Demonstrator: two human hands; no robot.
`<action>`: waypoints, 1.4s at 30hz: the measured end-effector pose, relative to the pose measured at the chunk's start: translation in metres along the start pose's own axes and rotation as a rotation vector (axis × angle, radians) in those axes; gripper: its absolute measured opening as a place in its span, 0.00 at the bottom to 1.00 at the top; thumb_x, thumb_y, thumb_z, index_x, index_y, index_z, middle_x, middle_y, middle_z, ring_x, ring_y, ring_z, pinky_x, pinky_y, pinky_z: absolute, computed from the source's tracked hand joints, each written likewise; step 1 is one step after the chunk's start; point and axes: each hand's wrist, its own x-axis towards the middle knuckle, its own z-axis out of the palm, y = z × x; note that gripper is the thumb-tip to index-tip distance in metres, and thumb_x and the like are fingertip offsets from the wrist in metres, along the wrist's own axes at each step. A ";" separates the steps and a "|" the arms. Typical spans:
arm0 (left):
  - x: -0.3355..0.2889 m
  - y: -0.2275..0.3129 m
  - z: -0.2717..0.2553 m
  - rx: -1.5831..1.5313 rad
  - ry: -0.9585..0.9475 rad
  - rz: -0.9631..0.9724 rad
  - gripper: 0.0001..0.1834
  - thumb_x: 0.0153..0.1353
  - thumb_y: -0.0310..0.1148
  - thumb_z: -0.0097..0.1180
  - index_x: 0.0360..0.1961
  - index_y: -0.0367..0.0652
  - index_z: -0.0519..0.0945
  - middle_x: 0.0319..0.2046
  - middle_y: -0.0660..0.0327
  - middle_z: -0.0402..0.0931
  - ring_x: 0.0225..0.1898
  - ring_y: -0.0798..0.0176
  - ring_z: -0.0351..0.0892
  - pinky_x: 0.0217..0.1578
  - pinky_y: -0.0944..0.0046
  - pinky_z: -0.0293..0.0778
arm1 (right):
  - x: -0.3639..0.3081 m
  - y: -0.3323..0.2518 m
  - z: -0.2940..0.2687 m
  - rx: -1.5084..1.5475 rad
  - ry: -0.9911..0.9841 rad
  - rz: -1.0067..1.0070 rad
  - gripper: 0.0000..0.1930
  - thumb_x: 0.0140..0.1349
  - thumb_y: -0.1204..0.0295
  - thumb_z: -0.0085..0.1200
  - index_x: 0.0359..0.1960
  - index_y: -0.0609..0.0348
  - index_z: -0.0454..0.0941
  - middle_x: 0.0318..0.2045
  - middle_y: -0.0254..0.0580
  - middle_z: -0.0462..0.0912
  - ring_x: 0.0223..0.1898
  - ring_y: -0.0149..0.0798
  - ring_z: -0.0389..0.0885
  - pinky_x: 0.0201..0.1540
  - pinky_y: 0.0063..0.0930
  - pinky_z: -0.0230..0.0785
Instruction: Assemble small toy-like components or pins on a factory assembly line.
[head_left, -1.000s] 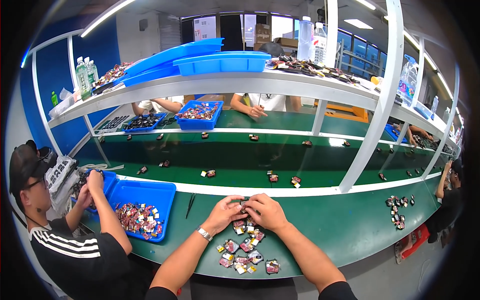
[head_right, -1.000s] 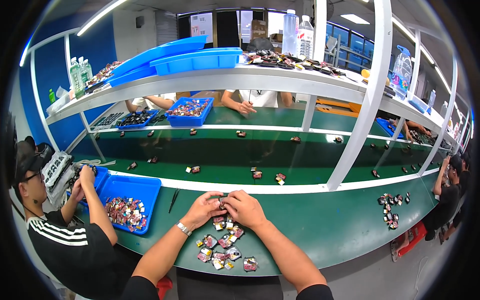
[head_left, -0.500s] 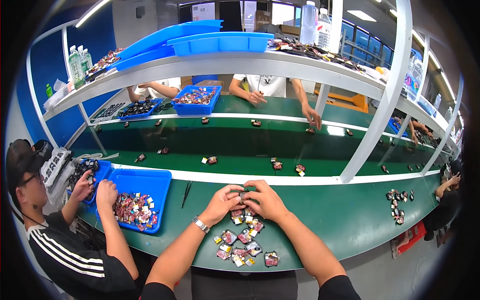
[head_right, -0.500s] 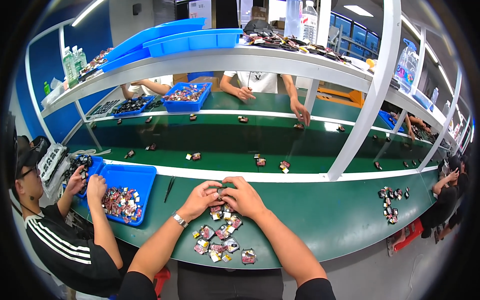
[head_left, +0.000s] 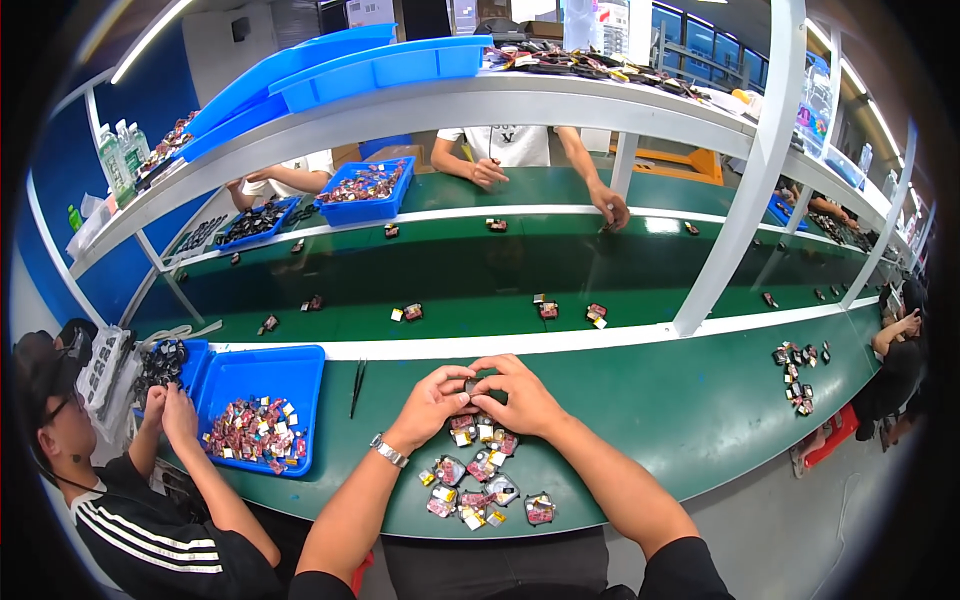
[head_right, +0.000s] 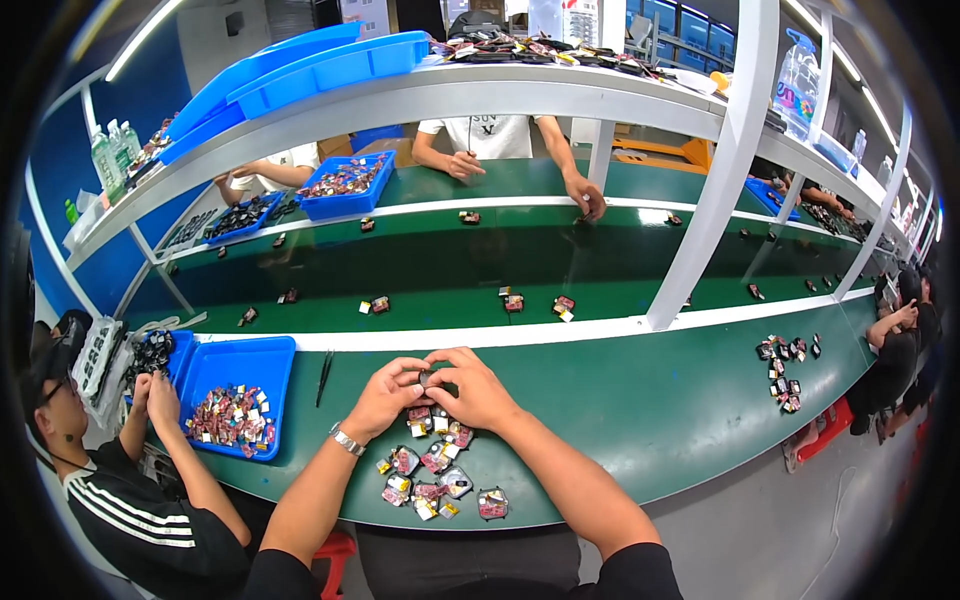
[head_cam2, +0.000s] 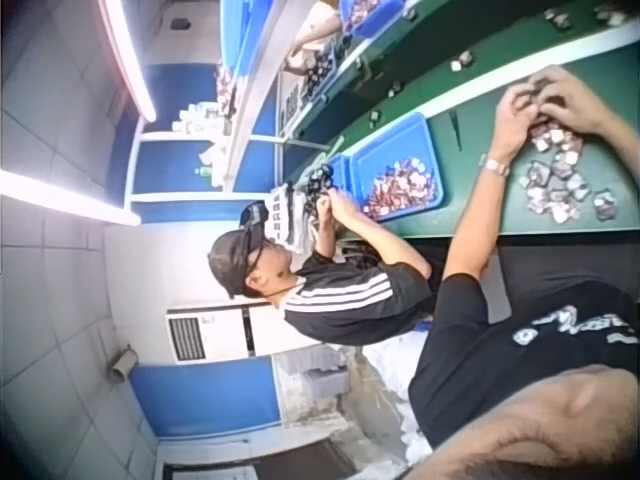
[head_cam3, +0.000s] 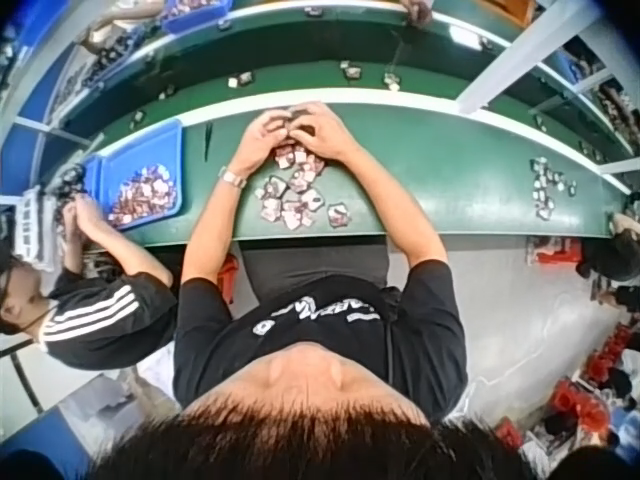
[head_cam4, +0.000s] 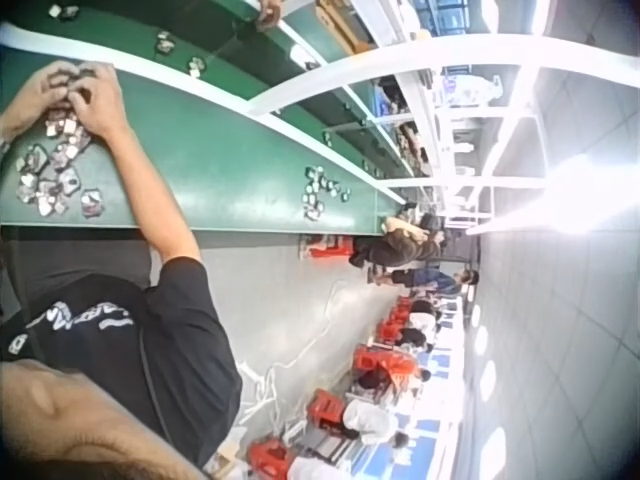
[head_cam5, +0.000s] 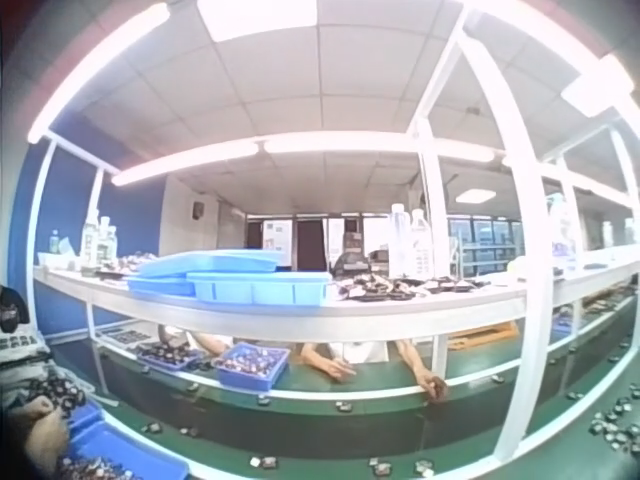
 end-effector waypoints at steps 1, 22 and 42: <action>0.000 0.000 0.000 0.007 -0.019 0.000 0.18 0.65 0.20 0.49 0.56 0.37 0.67 0.49 0.54 0.76 0.50 0.64 0.77 0.52 0.62 0.78 | -0.001 0.002 -0.001 0.032 -0.024 0.002 0.06 0.53 0.71 0.63 0.33 0.55 0.83 0.50 0.41 0.78 0.56 0.45 0.72 0.58 0.38 0.66; -0.002 -0.005 -0.003 -0.113 0.000 -0.014 0.16 0.69 0.30 0.49 0.56 0.39 0.68 0.48 0.55 0.77 0.50 0.62 0.78 0.52 0.59 0.78 | -0.011 -0.014 0.019 0.013 0.187 0.061 0.06 0.55 0.73 0.60 0.35 0.56 0.84 0.47 0.39 0.79 0.52 0.45 0.73 0.53 0.36 0.69; -0.003 -0.013 0.002 -0.194 0.040 0.045 0.12 0.68 0.27 0.50 0.51 0.39 0.68 0.54 0.50 0.73 0.54 0.57 0.77 0.53 0.57 0.78 | -0.014 -0.019 0.020 0.058 0.220 0.062 0.12 0.52 0.76 0.61 0.40 0.53 0.84 0.52 0.40 0.78 0.57 0.49 0.72 0.58 0.39 0.67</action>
